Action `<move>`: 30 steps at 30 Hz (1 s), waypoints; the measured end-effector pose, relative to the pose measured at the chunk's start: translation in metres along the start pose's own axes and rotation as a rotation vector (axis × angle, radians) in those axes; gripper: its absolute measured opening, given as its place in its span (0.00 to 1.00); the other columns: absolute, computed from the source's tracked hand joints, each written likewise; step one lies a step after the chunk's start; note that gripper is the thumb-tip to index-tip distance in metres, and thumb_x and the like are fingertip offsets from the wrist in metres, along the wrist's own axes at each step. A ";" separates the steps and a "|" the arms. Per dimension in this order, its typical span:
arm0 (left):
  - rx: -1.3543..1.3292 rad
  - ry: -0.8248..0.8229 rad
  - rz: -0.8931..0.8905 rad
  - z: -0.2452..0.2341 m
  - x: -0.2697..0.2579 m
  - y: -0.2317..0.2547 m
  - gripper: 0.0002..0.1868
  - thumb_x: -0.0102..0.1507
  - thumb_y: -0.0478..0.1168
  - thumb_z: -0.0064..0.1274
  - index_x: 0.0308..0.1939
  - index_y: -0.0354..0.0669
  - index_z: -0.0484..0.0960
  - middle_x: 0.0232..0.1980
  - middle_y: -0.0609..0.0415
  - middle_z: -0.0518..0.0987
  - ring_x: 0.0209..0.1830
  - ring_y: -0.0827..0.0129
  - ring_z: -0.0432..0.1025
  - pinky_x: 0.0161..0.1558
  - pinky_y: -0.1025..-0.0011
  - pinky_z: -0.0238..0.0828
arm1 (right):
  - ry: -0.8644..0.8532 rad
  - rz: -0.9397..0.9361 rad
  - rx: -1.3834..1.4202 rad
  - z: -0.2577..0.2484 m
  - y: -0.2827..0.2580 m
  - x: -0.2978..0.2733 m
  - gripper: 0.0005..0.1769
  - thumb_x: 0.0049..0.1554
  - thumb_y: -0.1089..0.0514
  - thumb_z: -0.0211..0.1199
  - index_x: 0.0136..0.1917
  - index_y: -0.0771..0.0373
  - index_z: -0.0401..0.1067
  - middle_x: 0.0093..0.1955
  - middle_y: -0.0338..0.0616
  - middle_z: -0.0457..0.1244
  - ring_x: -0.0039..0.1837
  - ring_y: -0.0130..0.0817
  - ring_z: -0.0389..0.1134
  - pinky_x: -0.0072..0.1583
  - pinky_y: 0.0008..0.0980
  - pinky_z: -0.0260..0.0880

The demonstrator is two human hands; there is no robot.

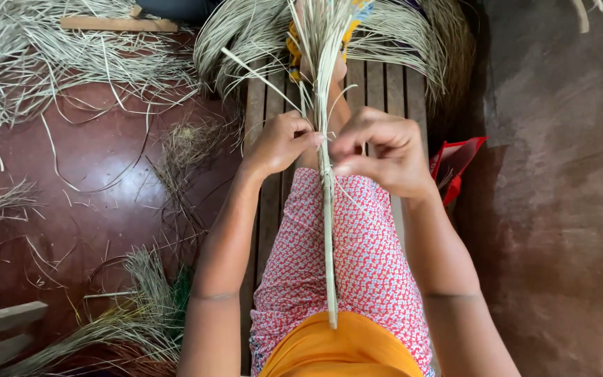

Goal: Weaving a hand fan using dried plant fibers

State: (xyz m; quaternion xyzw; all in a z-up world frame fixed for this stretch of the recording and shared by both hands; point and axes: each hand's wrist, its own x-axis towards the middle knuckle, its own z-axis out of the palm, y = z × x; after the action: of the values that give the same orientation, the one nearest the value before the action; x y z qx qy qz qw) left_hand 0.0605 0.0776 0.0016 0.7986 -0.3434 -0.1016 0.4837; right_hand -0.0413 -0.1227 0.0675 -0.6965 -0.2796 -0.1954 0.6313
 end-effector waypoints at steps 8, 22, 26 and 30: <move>0.132 0.011 0.087 0.003 -0.002 -0.008 0.11 0.67 0.43 0.57 0.31 0.43 0.84 0.32 0.48 0.74 0.33 0.54 0.74 0.38 0.64 0.70 | 0.246 0.219 -0.443 0.025 0.076 -0.060 0.20 0.45 0.62 0.81 0.40 0.64 0.69 0.43 0.46 0.67 0.45 0.40 0.64 0.45 0.32 0.63; 0.139 0.106 0.135 0.002 -0.007 -0.009 0.18 0.65 0.46 0.62 0.23 0.43 0.79 0.28 0.47 0.72 0.29 0.51 0.73 0.35 0.64 0.68 | 0.262 -0.066 -0.238 -0.011 0.068 0.037 0.09 0.63 0.59 0.71 0.44 0.66 0.77 0.46 0.48 0.66 0.51 0.36 0.63 0.55 0.38 0.64; 0.217 0.031 0.102 -0.001 -0.007 -0.005 0.18 0.70 0.47 0.52 0.28 0.44 0.82 0.28 0.54 0.67 0.25 0.63 0.65 0.33 0.59 0.55 | -0.052 0.229 -0.028 -0.009 0.083 0.033 0.03 0.62 0.64 0.69 0.49 0.62 0.75 0.48 0.40 0.66 0.49 0.27 0.67 0.53 0.26 0.70; 0.170 0.118 0.104 0.002 -0.009 -0.011 0.21 0.68 0.48 0.58 0.23 0.43 0.77 0.29 0.46 0.73 0.30 0.49 0.73 0.35 0.62 0.69 | -0.094 0.104 -0.139 -0.005 0.057 0.025 0.06 0.55 0.67 0.75 0.42 0.68 0.77 0.38 0.50 0.67 0.41 0.37 0.67 0.47 0.38 0.66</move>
State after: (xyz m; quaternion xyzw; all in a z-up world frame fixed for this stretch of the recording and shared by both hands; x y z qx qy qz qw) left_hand 0.0581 0.0857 -0.0105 0.8224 -0.3628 0.0004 0.4383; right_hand 0.0144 -0.1266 0.0403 -0.7604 -0.2582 -0.1485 0.5771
